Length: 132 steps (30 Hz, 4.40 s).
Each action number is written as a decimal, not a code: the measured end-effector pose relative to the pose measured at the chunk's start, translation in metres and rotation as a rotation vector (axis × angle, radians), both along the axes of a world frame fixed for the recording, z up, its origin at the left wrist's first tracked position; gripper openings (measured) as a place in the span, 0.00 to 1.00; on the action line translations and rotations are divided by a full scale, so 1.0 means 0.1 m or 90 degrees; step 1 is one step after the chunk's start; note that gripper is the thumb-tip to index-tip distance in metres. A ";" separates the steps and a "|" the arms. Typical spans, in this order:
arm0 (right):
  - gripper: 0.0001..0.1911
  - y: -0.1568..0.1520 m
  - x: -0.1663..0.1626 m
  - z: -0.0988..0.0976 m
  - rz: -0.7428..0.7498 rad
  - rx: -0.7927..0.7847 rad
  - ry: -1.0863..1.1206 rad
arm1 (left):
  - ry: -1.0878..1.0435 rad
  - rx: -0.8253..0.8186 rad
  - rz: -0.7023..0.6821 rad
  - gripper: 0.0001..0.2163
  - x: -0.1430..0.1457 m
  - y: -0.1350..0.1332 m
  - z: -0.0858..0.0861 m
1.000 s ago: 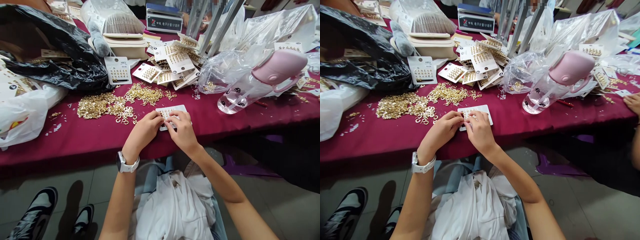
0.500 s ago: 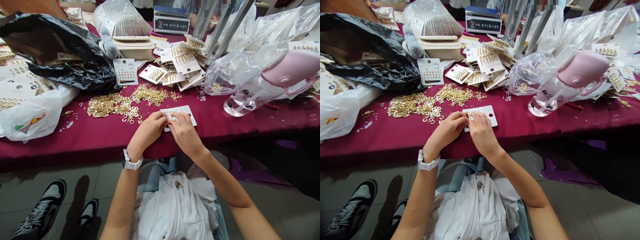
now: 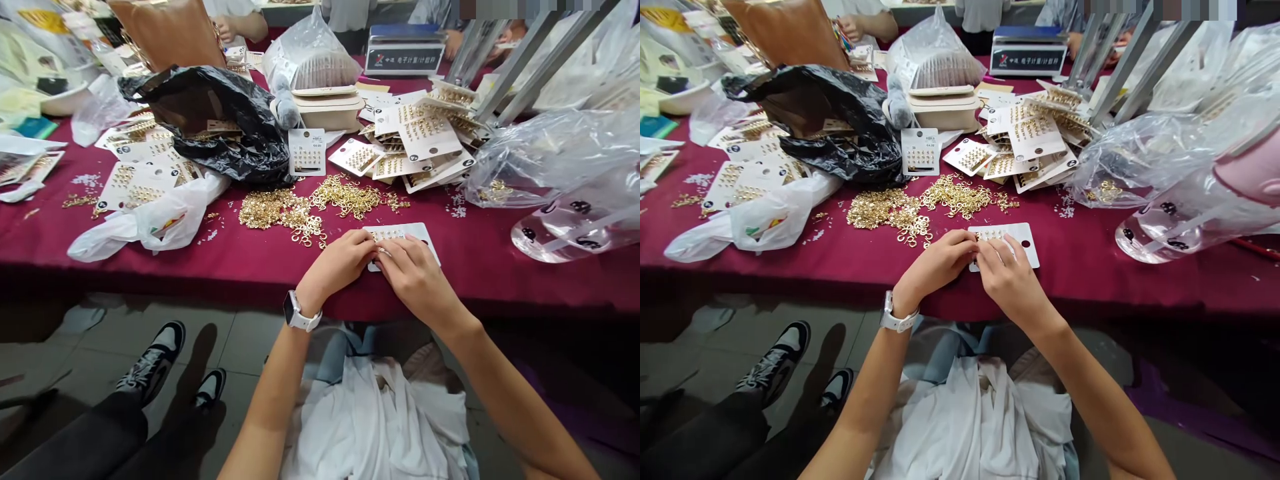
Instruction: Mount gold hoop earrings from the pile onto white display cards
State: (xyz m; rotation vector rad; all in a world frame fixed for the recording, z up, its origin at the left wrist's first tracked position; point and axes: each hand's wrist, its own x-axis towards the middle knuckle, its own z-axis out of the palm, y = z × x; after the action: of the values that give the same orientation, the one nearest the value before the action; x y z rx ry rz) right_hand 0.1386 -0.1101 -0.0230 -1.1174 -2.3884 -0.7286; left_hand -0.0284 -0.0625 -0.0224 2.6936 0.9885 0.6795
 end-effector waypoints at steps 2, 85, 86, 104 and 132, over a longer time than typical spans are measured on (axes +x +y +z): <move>0.12 0.00 0.00 0.02 -0.007 0.017 -0.003 | -0.006 0.011 0.000 0.09 0.00 0.01 -0.01; 0.05 0.13 0.54 0.02 -0.208 -0.157 0.569 | -0.043 0.011 -0.016 0.07 0.00 0.05 -0.02; 0.05 0.12 0.45 0.03 -0.184 -0.171 0.589 | -0.043 0.014 -0.017 0.07 0.01 0.05 -0.02; 0.03 0.13 0.01 -0.04 -0.191 -0.264 0.524 | -0.049 0.029 -0.019 0.08 0.01 0.04 -0.01; 0.04 0.30 0.17 0.46 -0.082 -0.422 0.124 | -0.007 0.019 0.002 0.06 0.00 0.01 0.03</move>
State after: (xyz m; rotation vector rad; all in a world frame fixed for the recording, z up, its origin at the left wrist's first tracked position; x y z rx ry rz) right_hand 0.1555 -0.0804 0.0234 -1.5146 -2.4586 0.1699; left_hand -0.0285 -0.0611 -0.0191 2.7116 0.9886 0.7140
